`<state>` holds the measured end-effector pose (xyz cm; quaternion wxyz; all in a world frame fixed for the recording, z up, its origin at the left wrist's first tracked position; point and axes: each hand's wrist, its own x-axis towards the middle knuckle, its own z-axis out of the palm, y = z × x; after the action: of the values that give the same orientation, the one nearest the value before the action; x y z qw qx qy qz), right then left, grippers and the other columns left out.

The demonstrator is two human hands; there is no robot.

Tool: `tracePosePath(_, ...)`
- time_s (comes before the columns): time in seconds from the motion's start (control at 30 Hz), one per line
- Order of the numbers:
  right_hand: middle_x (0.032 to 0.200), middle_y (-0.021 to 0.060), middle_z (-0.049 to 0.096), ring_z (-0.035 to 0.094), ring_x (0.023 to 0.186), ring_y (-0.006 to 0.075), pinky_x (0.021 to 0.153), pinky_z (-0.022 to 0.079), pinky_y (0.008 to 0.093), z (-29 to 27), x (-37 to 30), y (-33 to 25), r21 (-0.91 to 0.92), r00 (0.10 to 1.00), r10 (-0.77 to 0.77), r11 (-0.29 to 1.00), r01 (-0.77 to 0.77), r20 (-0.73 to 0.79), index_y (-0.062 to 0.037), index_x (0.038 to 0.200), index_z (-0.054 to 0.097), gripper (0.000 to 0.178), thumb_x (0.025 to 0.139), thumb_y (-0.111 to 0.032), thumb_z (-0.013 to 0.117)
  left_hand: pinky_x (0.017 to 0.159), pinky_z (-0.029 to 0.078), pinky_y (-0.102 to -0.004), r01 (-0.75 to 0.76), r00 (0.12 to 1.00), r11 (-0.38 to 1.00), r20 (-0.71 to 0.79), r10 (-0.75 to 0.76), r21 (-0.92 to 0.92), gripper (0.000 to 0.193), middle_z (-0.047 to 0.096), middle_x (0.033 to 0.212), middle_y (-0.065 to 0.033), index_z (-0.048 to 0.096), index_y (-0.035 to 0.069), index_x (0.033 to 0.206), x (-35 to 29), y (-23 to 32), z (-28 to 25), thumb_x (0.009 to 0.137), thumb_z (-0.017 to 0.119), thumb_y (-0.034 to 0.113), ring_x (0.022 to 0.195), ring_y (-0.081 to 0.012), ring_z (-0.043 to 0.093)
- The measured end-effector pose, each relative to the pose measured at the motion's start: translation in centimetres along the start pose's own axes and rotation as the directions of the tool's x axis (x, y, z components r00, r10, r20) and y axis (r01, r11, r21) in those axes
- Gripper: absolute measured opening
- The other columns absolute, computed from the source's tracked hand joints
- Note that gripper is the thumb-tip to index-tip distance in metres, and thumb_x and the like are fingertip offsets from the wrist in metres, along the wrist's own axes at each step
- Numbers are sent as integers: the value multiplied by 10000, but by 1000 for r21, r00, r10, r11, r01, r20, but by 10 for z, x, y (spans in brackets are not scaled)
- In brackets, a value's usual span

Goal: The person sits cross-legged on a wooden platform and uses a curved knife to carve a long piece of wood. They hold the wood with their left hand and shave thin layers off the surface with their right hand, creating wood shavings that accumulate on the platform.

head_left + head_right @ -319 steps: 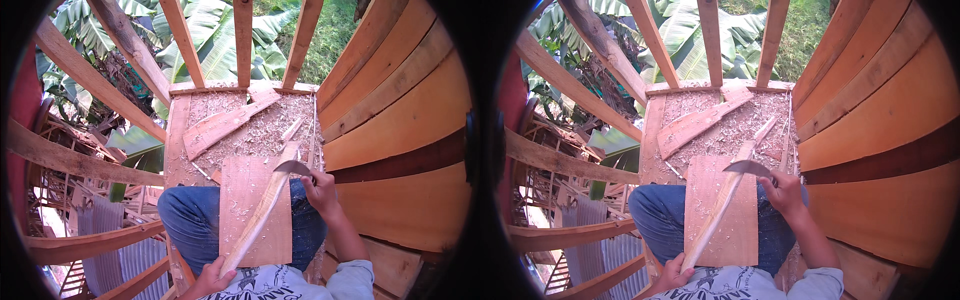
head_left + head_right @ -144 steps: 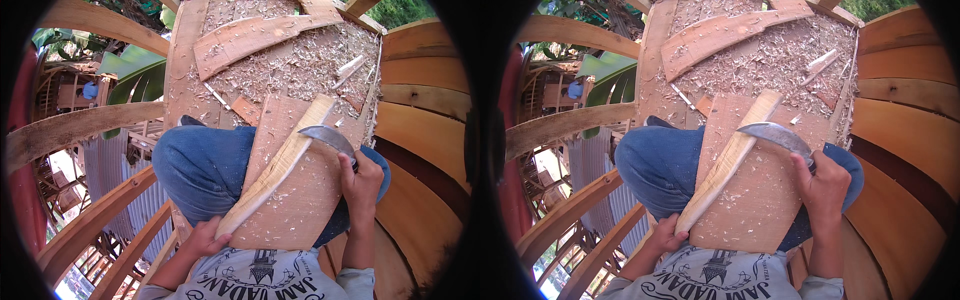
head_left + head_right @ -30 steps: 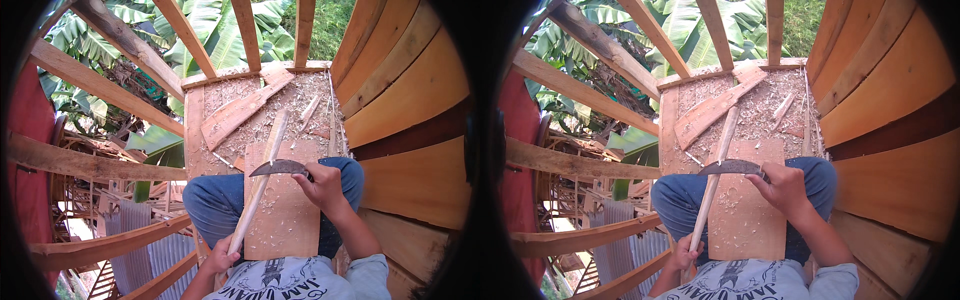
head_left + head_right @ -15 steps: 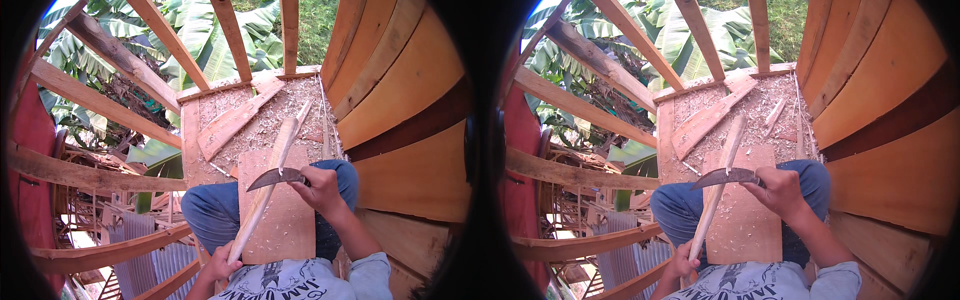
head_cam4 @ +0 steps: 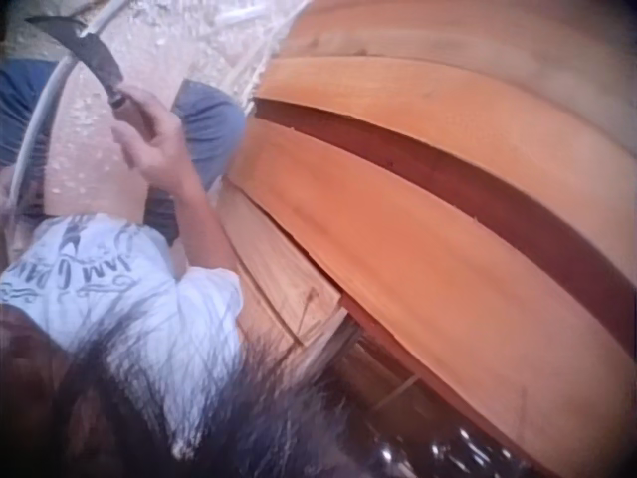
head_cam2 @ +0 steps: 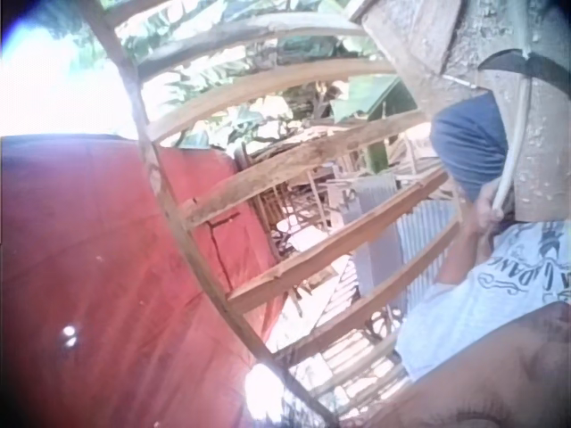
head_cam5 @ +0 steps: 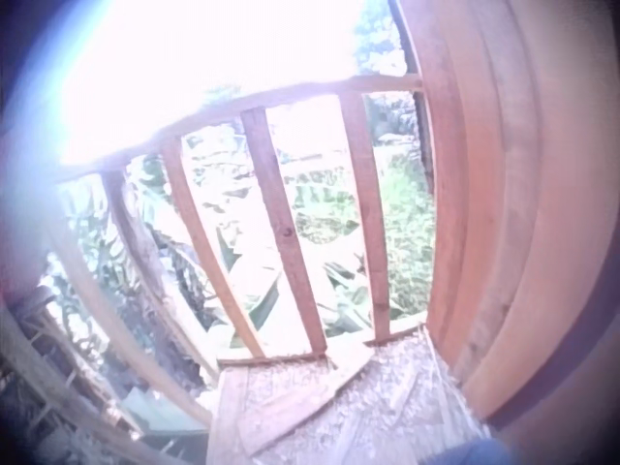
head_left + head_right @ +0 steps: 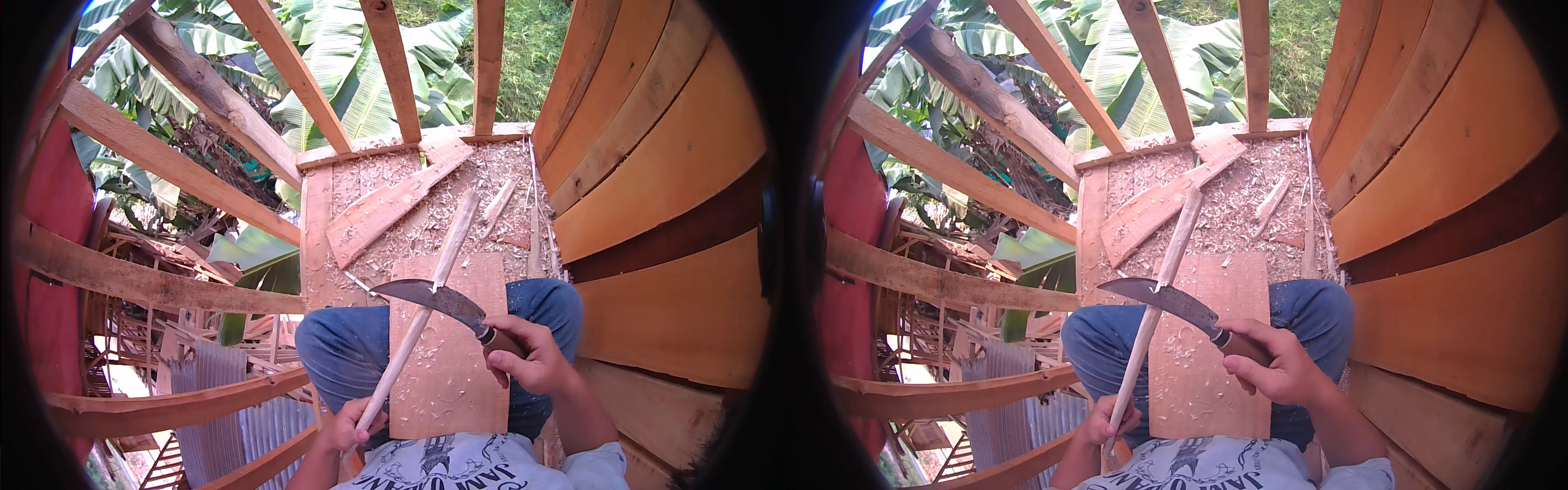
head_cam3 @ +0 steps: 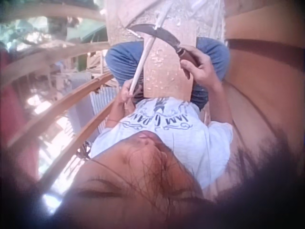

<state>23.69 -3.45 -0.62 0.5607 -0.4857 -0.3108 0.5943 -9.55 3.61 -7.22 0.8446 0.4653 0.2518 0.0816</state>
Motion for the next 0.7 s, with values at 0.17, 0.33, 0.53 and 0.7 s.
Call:
tracePosePath(0.17,752,45,613,543,668,71,620,438,217,6,-7,4,-387,963,-21,913,129,270,-22,1226,540,409,843,-104,656,471,279,-231,-43,999,992,0,43,123,531,411,625,35,505,14,943,6,10,-2,723,746,434,544,-58,351)
tracePosePath(0.33,660,-27,517,435,588,23,529,353,192,-24,-4,1,-197,990,-130,973,117,-58,2,1166,564,325,845,-38,594,499,303,-232,-3,998,983,-55,13,184,414,424,642,39,527,11,948,3,26,8,724,765,266,560,-62,368)
tracePosePath(0.53,666,8,562,469,538,45,492,370,217,-15,-17,11,-290,991,-123,948,131,47,9,1140,558,338,820,-63,642,441,248,-258,-39,998,962,-43,53,271,268,384,572,19,453,45,773,6,25,11,749,715,97,494,-74,337)
tracePosePath(0.7,685,59,615,543,527,68,486,413,227,-13,-11,9,-589,901,-434,725,357,11,8,1109,578,342,785,-40,677,449,259,-262,-11,998,977,-63,25,211,252,382,567,18,451,48,763,8,31,18,752,702,71,498,-76,344)
